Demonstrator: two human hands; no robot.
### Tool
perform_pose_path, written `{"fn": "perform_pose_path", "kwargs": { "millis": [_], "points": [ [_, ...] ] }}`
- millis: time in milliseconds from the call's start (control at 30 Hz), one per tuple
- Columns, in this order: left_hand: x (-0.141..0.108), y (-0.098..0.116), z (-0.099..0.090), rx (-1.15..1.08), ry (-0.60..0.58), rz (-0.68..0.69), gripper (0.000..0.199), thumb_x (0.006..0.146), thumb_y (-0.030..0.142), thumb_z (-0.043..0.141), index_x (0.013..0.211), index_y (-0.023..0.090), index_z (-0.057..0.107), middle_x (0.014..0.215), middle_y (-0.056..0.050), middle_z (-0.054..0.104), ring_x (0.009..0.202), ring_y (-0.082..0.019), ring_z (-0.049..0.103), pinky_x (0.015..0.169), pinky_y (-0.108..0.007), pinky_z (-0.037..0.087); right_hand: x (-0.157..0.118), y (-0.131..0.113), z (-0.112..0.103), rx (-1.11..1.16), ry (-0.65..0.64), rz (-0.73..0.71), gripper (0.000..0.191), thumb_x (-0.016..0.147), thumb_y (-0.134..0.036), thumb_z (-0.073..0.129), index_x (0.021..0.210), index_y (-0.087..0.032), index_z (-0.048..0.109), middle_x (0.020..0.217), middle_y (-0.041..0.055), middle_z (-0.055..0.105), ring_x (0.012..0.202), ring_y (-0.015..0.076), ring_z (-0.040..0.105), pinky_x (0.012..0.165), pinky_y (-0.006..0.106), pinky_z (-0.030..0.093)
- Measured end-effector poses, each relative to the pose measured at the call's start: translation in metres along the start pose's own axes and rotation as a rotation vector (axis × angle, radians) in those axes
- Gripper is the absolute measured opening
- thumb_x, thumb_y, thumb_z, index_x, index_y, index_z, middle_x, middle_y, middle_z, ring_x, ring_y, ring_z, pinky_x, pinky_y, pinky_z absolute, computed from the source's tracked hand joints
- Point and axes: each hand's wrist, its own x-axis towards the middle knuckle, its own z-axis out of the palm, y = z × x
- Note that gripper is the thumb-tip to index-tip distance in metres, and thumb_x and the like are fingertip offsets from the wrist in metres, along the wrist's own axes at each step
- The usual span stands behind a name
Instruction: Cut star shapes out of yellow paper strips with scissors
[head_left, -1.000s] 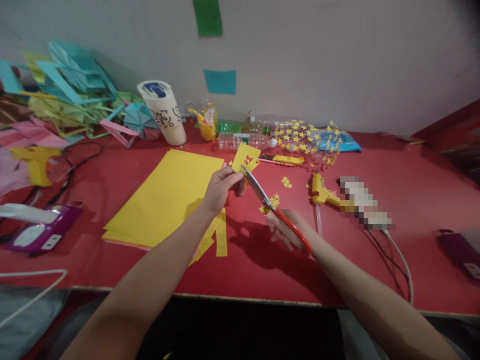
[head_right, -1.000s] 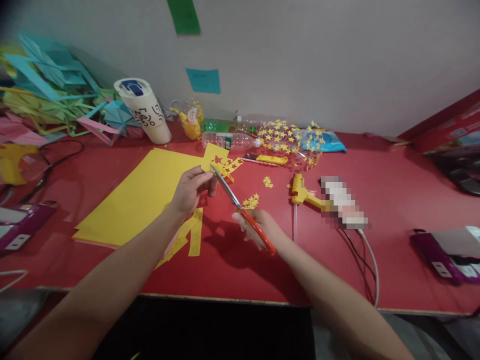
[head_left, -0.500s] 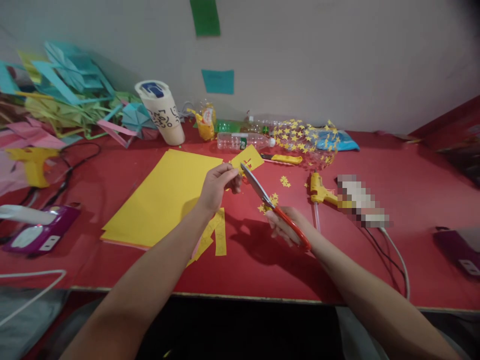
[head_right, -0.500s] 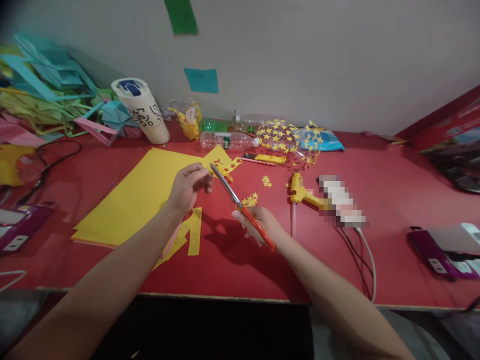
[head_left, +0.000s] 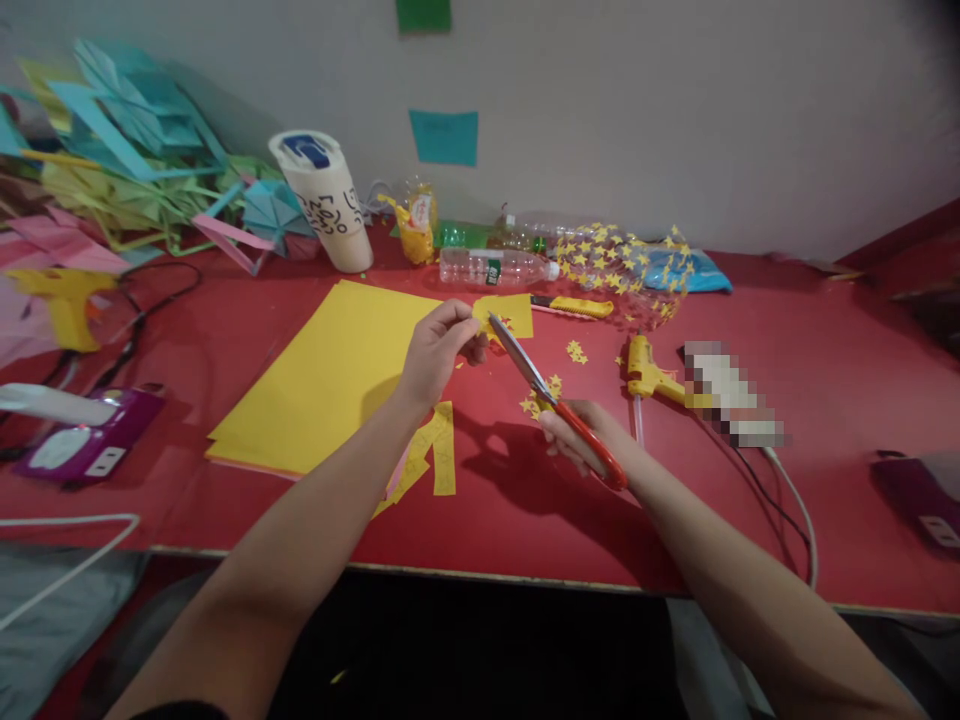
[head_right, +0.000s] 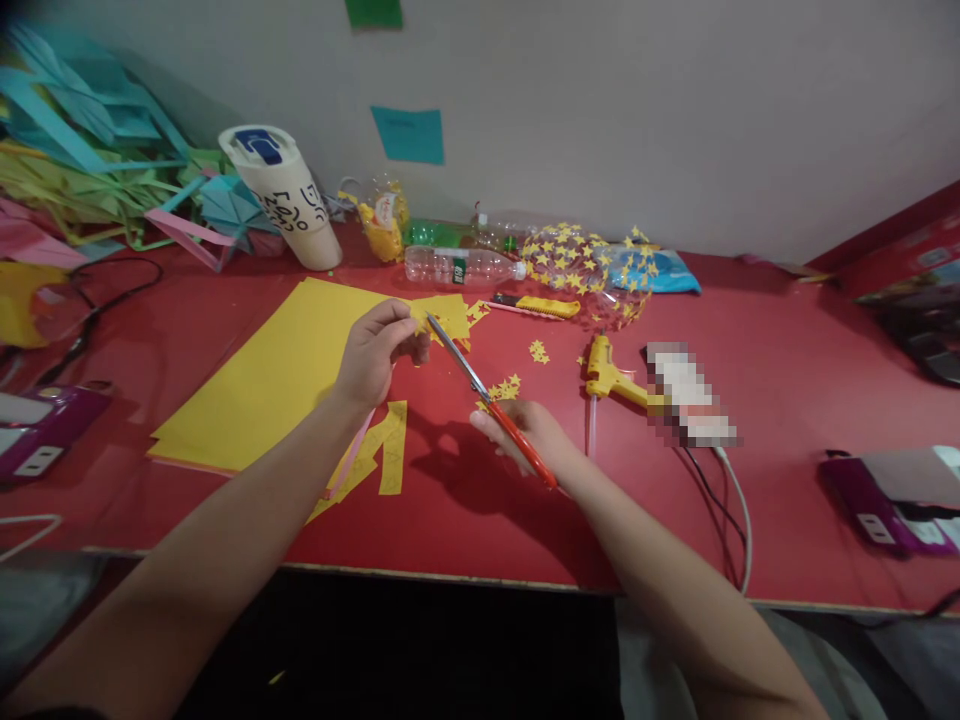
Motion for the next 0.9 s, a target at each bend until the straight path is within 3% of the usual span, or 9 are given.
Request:
{"fn": "perform_pose_path", "kwargs": {
  "millis": [167, 400, 633, 733, 900],
  "points": [
    [0.003, 0.002, -0.007, 0.005, -0.069, 0.004, 0.010, 0.071, 0.020, 0.052, 0.063, 0.017, 0.047, 0.054, 0.005, 0.057, 0.043, -0.004, 0.052, 0.046, -0.019, 0.044, 0.000, 0.001, -0.004, -0.055, -0.038, 0.001, 0.050, 0.065, -0.067, 0.056, 0.060, -0.020, 0.041, 0.046, -0.0070, 0.044, 0.030, 0.0037, 0.036, 0.037, 0.021, 0.035],
    [0.004, 0.005, -0.011, -0.023, -0.097, -0.020, 0.009, 0.068, 0.018, 0.054, 0.060, 0.016, 0.050, 0.052, 0.004, 0.057, 0.043, -0.005, 0.054, 0.046, -0.019, 0.044, -0.001, 0.002, -0.004, -0.066, -0.025, 0.033, 0.051, 0.064, -0.069, 0.056, 0.059, -0.019, 0.043, 0.041, -0.0073, 0.042, 0.028, 0.0036, 0.035, 0.033, 0.019, 0.031],
    [0.000, 0.006, -0.005, -0.034, -0.150, -0.096, 0.015, 0.074, 0.025, 0.055, 0.062, 0.015, 0.055, 0.055, 0.002, 0.059, 0.043, -0.005, 0.054, 0.044, -0.019, 0.043, -0.001, 0.000, 0.001, 0.031, 0.023, 0.035, 0.050, 0.063, -0.068, 0.058, 0.057, -0.021, 0.042, 0.036, -0.0107, 0.036, 0.029, 0.0055, 0.037, 0.049, 0.027, 0.049],
    [-0.004, 0.007, 0.001, -0.018, -0.185, -0.155, 0.019, 0.076, 0.029, 0.055, 0.065, 0.014, 0.057, 0.054, 0.002, 0.059, 0.041, -0.005, 0.053, 0.042, -0.019, 0.042, -0.001, -0.001, 0.002, 0.063, 0.029, 0.023, 0.049, 0.063, -0.066, 0.059, 0.058, -0.021, 0.042, 0.036, -0.0110, 0.036, 0.029, 0.0057, 0.037, 0.054, 0.029, 0.051],
    [-0.004, 0.005, 0.003, -0.069, -0.121, -0.100, 0.017, 0.078, 0.026, 0.052, 0.065, 0.015, 0.055, 0.054, 0.003, 0.058, 0.041, -0.004, 0.052, 0.042, -0.018, 0.041, -0.003, -0.002, 0.002, 0.067, 0.019, 0.012, 0.048, 0.063, -0.063, 0.062, 0.056, -0.021, 0.040, 0.037, -0.0112, 0.035, 0.030, 0.0055, 0.038, 0.054, 0.028, 0.050]
  ]
}}
